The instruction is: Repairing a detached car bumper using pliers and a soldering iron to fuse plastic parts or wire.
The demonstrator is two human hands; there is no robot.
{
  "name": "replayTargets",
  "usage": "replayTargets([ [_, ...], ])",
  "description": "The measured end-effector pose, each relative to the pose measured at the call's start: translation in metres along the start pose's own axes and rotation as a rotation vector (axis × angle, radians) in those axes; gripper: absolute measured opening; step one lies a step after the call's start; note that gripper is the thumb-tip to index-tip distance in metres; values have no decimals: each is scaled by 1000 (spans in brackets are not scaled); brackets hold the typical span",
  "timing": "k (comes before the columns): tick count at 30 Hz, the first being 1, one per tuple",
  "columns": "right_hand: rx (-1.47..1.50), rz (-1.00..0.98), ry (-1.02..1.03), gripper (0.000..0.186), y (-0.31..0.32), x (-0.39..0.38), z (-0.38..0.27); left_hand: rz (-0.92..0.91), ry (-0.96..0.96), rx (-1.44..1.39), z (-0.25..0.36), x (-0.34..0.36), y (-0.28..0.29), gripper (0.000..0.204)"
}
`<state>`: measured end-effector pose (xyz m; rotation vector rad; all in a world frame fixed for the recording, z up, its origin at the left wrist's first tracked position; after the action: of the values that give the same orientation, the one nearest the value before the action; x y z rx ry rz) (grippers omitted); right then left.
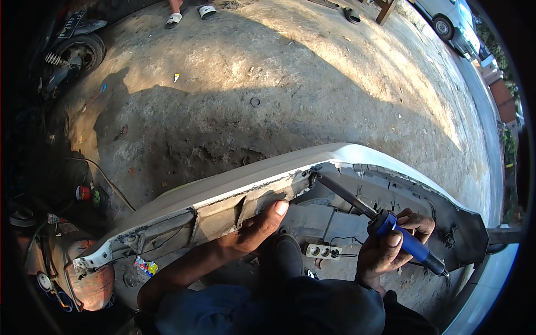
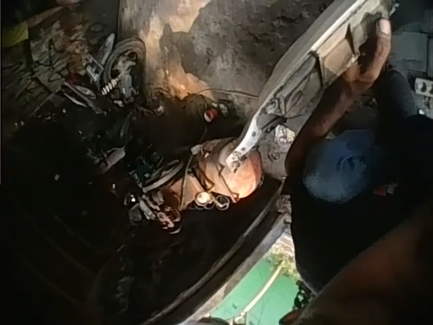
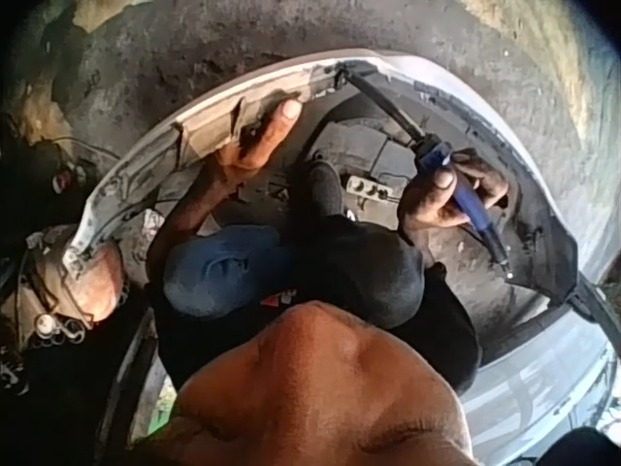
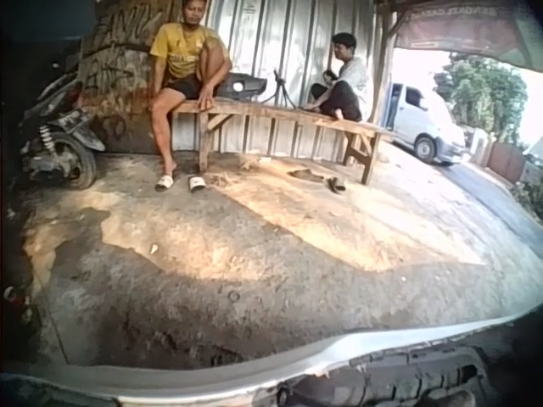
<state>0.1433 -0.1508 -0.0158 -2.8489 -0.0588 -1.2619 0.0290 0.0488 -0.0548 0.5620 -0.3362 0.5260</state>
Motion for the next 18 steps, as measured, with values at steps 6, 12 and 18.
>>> replayTargets([
  [6,27,-28,-36,52,-2,-3,0,-398,604,-672,-9,-7,0,47],
  [12,134,45,-18,46,0,-5,2,-273,533,-252,-1,-2,1,38],
  [18,37,-14,-63,54,3,-9,7,-280,427,-576,-4,-2,-2,36],
])
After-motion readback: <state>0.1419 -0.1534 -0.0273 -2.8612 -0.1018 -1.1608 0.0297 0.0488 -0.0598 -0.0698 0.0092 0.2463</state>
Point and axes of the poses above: each hand's wrist, its own x-axis towards the middle knuckle, its own y-axis out of the back of the hand, z = x × y, the point moved 2 cm from there along x, towards the middle knuckle, and after that the axes turned 11 degrees about y, right-handed, at the moved point
